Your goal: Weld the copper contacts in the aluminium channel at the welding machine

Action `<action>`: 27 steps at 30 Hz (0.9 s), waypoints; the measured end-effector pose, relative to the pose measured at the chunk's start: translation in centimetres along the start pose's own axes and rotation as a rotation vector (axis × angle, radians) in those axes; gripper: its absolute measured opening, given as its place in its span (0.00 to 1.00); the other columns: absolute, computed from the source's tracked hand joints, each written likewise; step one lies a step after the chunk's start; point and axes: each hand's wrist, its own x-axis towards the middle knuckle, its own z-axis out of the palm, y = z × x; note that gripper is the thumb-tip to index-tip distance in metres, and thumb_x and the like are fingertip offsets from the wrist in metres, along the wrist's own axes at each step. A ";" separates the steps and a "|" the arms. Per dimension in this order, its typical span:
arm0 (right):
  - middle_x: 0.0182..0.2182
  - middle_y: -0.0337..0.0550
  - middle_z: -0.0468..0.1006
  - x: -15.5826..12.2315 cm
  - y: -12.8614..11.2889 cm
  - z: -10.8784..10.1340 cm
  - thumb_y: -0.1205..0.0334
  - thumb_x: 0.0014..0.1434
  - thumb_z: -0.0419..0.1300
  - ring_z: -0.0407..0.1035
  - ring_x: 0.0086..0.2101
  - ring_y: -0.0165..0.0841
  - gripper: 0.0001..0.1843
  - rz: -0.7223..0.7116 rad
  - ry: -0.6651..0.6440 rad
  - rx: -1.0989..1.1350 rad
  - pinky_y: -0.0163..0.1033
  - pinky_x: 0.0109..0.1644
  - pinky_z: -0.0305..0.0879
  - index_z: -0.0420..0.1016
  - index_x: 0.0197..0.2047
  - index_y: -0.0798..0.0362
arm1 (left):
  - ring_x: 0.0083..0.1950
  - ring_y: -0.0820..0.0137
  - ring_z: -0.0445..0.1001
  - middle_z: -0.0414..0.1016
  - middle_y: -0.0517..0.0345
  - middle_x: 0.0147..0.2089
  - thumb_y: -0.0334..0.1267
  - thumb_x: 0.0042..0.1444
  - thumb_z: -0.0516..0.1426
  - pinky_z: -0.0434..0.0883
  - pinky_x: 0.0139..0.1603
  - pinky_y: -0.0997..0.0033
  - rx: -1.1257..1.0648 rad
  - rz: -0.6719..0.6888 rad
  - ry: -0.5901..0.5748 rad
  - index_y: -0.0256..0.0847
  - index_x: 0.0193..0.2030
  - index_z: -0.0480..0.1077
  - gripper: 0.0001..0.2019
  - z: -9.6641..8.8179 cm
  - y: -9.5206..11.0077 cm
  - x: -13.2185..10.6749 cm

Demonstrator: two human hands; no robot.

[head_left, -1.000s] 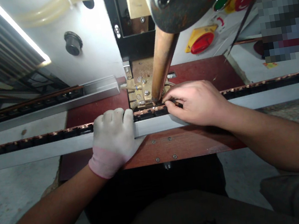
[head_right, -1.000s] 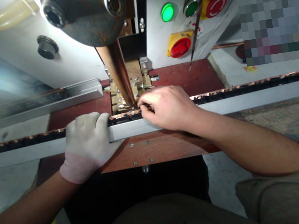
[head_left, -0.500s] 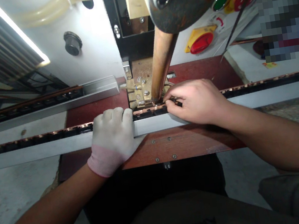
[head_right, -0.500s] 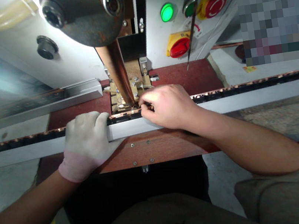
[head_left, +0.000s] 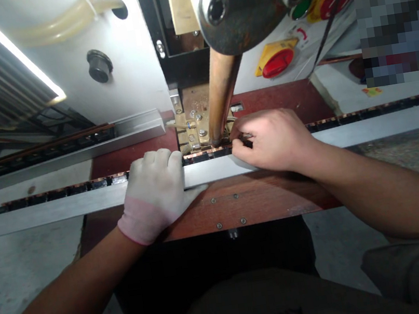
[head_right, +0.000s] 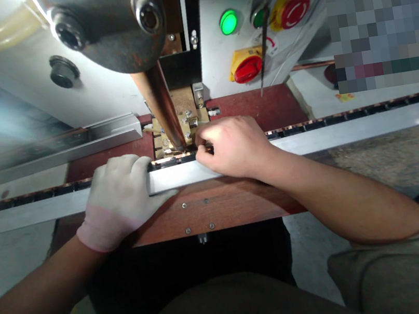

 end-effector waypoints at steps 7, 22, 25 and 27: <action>0.39 0.51 0.93 0.5 0.2 0.2 0.52 0.69 0.60 0.83 0.38 0.47 0.18 0.021 -0.019 0.019 0.48 0.39 0.63 0.92 0.45 0.48 | 0.52 0.39 0.81 0.83 0.36 0.50 0.80 0.72 0.61 0.66 0.44 0.47 0.040 0.012 -0.087 0.38 0.55 0.80 0.40 -0.5 -0.3 0.6; 0.42 0.53 0.95 0.6 0.5 0.4 0.50 0.71 0.59 0.86 0.41 0.50 0.22 0.037 -0.061 0.018 0.49 0.41 0.66 0.93 0.50 0.49 | 0.53 0.39 0.81 0.83 0.35 0.51 0.80 0.72 0.60 0.64 0.44 0.49 0.012 -0.016 -0.103 0.37 0.55 0.81 0.41 -0.2 -0.3 0.7; 0.43 0.54 0.95 0.5 0.5 0.4 0.50 0.71 0.58 0.87 0.42 0.51 0.22 0.040 -0.063 0.014 0.50 0.42 0.66 0.93 0.50 0.49 | 0.53 0.39 0.81 0.83 0.35 0.50 0.80 0.72 0.61 0.64 0.44 0.49 0.020 -0.009 -0.106 0.37 0.55 0.81 0.41 -0.3 -0.3 0.7; 0.42 0.54 0.95 0.5 0.5 0.4 0.50 0.71 0.58 0.87 0.42 0.51 0.22 0.036 -0.062 0.017 0.50 0.42 0.66 0.93 0.50 0.49 | 0.53 0.39 0.81 0.83 0.35 0.50 0.80 0.72 0.60 0.64 0.43 0.49 0.032 -0.003 -0.103 0.36 0.55 0.81 0.41 -0.2 -0.3 0.7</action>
